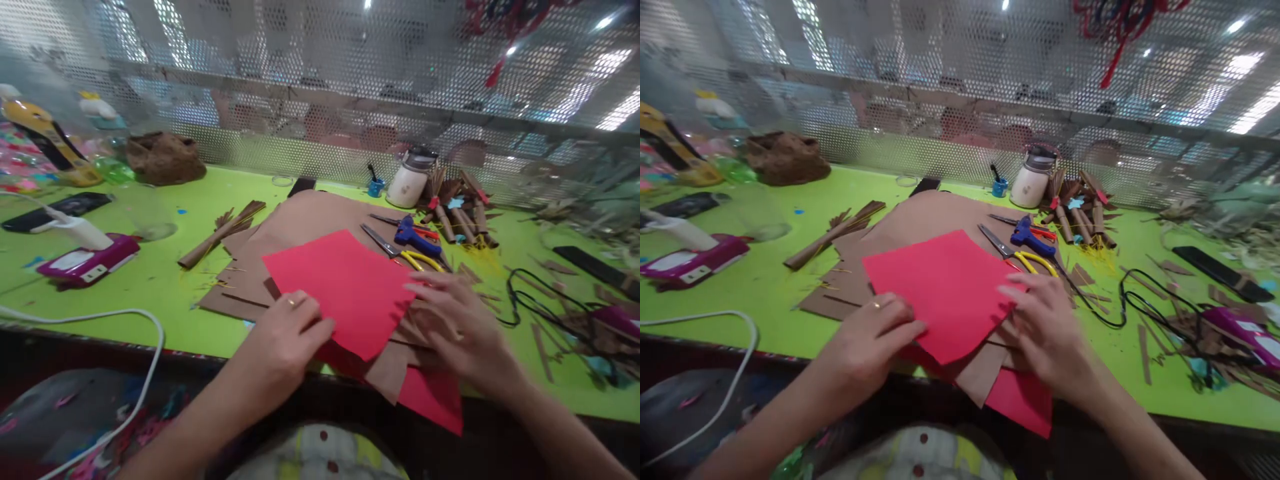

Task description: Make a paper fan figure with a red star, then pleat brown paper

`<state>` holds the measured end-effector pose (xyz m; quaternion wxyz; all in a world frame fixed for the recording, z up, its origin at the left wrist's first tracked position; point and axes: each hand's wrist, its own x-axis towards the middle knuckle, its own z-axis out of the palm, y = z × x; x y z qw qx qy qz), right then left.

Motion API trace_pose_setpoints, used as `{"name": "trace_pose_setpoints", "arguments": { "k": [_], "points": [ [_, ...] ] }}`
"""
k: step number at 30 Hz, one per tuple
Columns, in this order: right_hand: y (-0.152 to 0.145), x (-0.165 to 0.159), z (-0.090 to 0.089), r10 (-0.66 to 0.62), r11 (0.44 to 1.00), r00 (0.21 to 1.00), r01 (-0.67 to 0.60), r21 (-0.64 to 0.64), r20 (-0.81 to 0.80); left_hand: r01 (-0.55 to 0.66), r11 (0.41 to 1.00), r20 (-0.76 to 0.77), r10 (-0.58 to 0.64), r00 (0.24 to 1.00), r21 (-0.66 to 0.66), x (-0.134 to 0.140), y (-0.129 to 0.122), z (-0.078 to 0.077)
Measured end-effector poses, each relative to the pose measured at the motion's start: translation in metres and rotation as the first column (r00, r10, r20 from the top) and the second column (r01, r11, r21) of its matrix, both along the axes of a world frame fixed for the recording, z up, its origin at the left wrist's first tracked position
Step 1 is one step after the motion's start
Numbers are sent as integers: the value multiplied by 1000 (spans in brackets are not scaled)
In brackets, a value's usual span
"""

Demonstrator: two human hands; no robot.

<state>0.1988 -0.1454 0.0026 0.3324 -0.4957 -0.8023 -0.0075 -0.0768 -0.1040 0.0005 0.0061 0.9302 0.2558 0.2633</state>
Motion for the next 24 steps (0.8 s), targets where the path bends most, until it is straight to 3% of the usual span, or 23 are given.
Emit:
{"name": "trace_pose_setpoints", "arguments": {
  "k": [3,8,12,18,21,24],
  "points": [
    [-12,-33,5,203,970,971,-182,-163,124,9,1000,-78,-7,997,25,15,-11,4],
    [-29,-54,3,277,943,961,-266,-201,26,-32,997,-87,38,996,67,0,-24,5],
    [-32,-54,-6,234,944,971,-237,-229,-41,-48,999,-143,50,988,21,-7,-27,0],
    [-7,-41,-21,163,981,982,-172,-86,-100,-81,992,-228,58,972,-94,7,-8,-2],
    [0,-24,-22,120,980,982,-141,-142,-143,-123,981,-255,83,963,-148,-5,9,-1],
    [2,-12,-22,63,953,977,-119,-279,-203,-169,959,-232,115,966,-229,-26,24,1]
  ]
}}
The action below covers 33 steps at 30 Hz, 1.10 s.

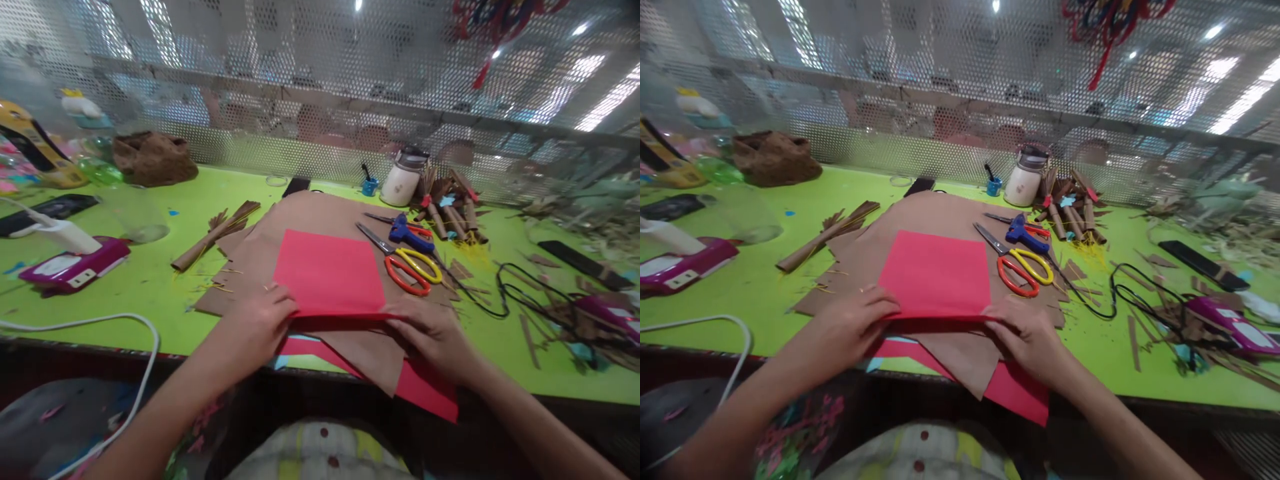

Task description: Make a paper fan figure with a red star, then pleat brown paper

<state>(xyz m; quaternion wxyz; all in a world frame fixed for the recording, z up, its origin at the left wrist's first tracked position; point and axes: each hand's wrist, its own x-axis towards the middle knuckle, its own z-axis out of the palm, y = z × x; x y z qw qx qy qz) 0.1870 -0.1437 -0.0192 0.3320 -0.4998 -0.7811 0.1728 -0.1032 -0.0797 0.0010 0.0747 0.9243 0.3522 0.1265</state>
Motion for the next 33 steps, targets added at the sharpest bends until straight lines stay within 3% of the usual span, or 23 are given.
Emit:
{"name": "trace_pose_setpoints", "arguments": {
  "k": [3,6,11,17,22,25,33],
  "points": [
    [5,2,5,-61,986,998,59,-156,-9,-25,993,36,30,999,-115,-17,13,3],
    [17,-1,13,-110,962,993,116,-246,39,-143,961,42,157,987,-236,-23,23,6],
    [39,-6,20,-166,965,977,189,-183,133,-340,885,35,369,929,-319,-16,34,6],
    [52,-12,7,-281,945,927,312,-97,247,-430,871,-70,426,902,-238,-4,41,9],
    [53,-17,-1,-316,937,889,347,-39,331,-430,895,-168,408,897,-122,4,46,10],
    [52,-20,-3,-341,928,865,371,-12,367,-468,880,-227,441,868,-81,7,45,10],
    [53,-20,-7,-346,919,826,394,-16,446,-494,870,-245,477,844,-7,10,41,5]
  ]
}}
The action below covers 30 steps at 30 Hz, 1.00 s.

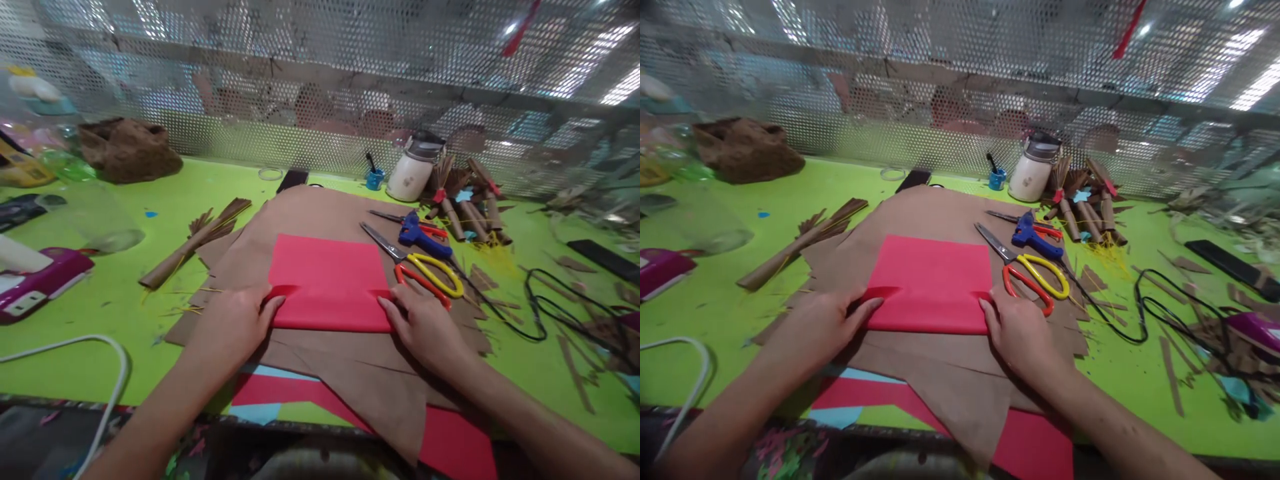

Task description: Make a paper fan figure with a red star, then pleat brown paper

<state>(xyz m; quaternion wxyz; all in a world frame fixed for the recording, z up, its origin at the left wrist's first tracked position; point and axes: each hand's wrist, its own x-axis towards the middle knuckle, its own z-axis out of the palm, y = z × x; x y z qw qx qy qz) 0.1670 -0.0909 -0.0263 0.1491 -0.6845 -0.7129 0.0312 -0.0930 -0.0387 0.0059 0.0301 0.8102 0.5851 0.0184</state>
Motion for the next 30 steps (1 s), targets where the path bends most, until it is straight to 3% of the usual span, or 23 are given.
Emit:
{"name": "trace_pose_setpoints", "arguments": {
  "k": [6,15,19,22,26,30],
  "points": [
    [1,2,-6,18,1000,998,-20,23,61,37,999,39,-39,998,39,2,-2,-2],
    [1,0,-4,-5,999,998,3,37,55,69,988,-35,-64,997,141,-1,-5,-6],
    [0,-3,-2,-56,998,994,55,14,92,25,986,-58,-16,998,164,-2,-7,-7],
    [-1,-5,0,-80,997,993,79,9,91,16,968,-73,2,997,251,0,-9,-6],
    [0,-5,-1,-63,997,995,60,49,78,147,926,-73,-130,989,347,2,-9,-8],
    [1,-3,-4,-39,997,995,33,70,88,374,908,-40,-373,927,187,2,-7,-10]
  ]
}}
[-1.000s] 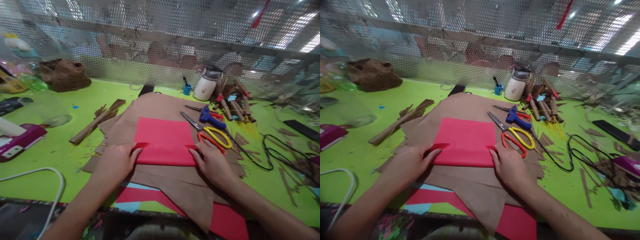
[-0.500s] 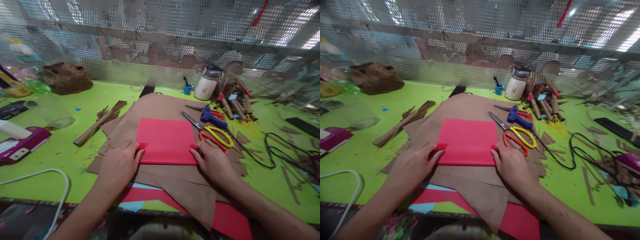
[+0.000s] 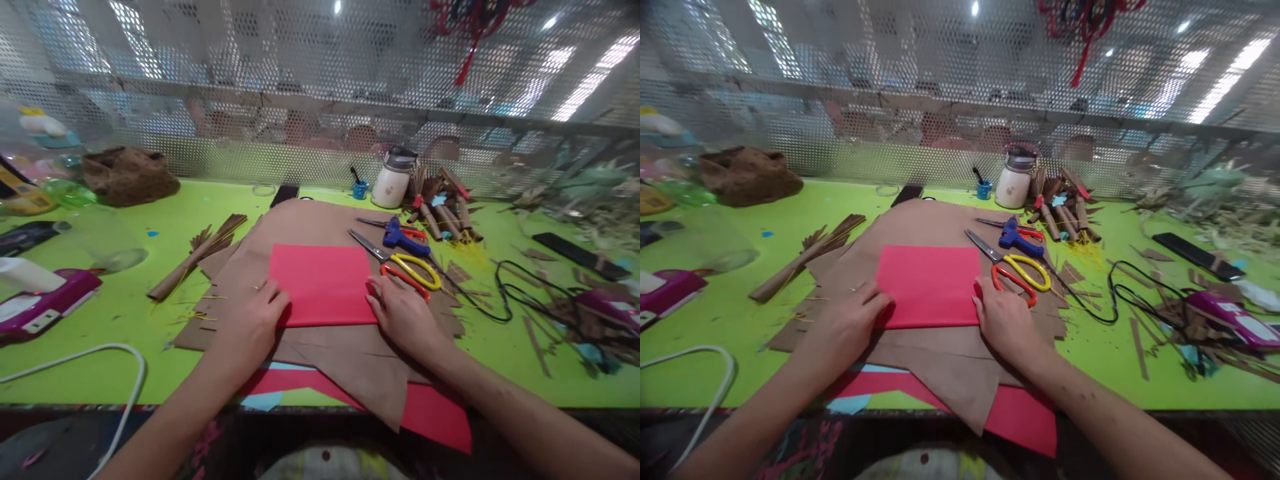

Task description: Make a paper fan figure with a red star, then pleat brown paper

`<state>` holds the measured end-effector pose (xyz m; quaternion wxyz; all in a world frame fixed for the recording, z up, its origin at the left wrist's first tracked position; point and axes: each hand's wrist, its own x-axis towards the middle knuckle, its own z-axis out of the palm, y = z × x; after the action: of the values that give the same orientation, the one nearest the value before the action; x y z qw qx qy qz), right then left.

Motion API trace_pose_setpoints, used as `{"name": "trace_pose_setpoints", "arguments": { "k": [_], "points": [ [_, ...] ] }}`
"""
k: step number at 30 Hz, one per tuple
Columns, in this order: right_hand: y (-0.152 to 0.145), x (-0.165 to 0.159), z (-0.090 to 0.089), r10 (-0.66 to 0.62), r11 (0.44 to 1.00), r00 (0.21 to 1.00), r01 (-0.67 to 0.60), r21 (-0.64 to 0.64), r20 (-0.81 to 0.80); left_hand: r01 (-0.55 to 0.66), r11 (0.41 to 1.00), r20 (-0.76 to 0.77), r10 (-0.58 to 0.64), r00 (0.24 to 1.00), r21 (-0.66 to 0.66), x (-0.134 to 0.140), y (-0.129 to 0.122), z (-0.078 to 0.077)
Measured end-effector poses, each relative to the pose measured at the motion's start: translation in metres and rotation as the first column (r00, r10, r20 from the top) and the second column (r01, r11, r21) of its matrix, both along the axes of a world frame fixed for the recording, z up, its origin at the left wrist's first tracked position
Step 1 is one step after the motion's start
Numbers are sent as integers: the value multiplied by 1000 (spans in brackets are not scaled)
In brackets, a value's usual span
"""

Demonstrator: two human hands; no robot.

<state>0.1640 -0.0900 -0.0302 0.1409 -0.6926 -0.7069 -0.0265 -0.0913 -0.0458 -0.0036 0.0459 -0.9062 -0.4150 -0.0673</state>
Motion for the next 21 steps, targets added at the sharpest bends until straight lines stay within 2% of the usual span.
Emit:
{"name": "trace_pose_setpoints", "arguments": {
  "k": [2,8,14,21],
  "points": [
    [0,1,-1,17,1000,1000,-17,6,1,39,999,-3,-39,999,-14,1,-1,0],
    [-3,3,-4,52,998,998,-52,36,-18,61,995,1,-62,998,79,14,-19,1],
    [-4,3,-7,63,997,996,-65,32,56,-12,1000,-29,13,1000,25,23,-46,-2],
    [-6,6,-12,124,990,990,-129,62,71,19,999,41,-18,999,-25,24,-56,-10]
  ]
}}
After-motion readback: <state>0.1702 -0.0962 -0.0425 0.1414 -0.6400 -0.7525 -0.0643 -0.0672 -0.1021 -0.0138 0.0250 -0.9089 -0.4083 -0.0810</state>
